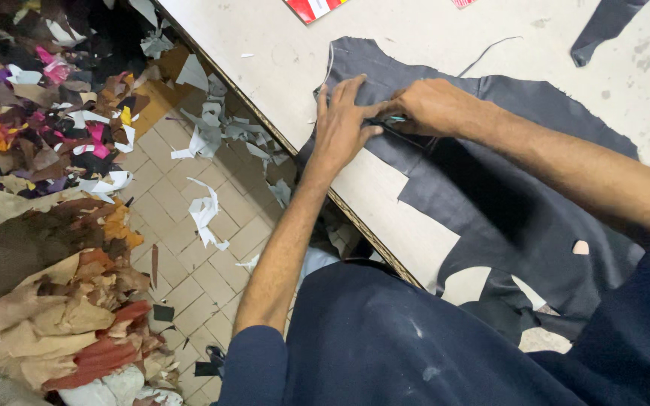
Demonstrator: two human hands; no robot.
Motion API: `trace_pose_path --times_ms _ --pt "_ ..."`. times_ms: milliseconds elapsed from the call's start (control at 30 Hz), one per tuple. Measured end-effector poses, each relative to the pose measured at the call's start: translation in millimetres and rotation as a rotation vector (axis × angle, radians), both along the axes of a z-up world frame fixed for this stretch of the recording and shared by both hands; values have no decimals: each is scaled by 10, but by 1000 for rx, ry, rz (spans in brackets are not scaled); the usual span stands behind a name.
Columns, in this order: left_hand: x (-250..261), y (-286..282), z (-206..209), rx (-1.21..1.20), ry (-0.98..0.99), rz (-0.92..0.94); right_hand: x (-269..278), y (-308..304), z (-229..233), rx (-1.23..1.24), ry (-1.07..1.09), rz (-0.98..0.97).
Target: The person places a printed cardboard template on a dark fabric, traces the outline with chalk, and cuts the fabric along the marked lines using a utility knife. The person then repeats the process with a second template to cut additional fabric pieces.
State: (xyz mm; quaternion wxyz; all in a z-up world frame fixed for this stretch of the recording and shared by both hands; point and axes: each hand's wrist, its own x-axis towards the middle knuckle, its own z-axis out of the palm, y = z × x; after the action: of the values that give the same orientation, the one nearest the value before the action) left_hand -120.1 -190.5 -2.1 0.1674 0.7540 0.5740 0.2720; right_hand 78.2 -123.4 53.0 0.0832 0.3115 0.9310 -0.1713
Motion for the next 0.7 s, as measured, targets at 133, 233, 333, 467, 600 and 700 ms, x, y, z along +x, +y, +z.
trace_pose_path --times_ms 133,233,333,467,600,700 --pt "-65 -16 -33 32 -24 19 100 -63 -62 -2 86 -9" --pt "-111 11 -73 37 -7 18 203 -99 -102 38 191 54" --pt "-121 26 -85 48 1 19 314 -170 -122 46 181 44" --pt "-98 46 -88 36 11 17 553 -327 -86 3 114 0" --pt "-127 62 -116 10 23 5 870 -519 4 13 92 -15" --pt "-115 84 -157 14 45 23 1111 -641 97 46 54 -10"
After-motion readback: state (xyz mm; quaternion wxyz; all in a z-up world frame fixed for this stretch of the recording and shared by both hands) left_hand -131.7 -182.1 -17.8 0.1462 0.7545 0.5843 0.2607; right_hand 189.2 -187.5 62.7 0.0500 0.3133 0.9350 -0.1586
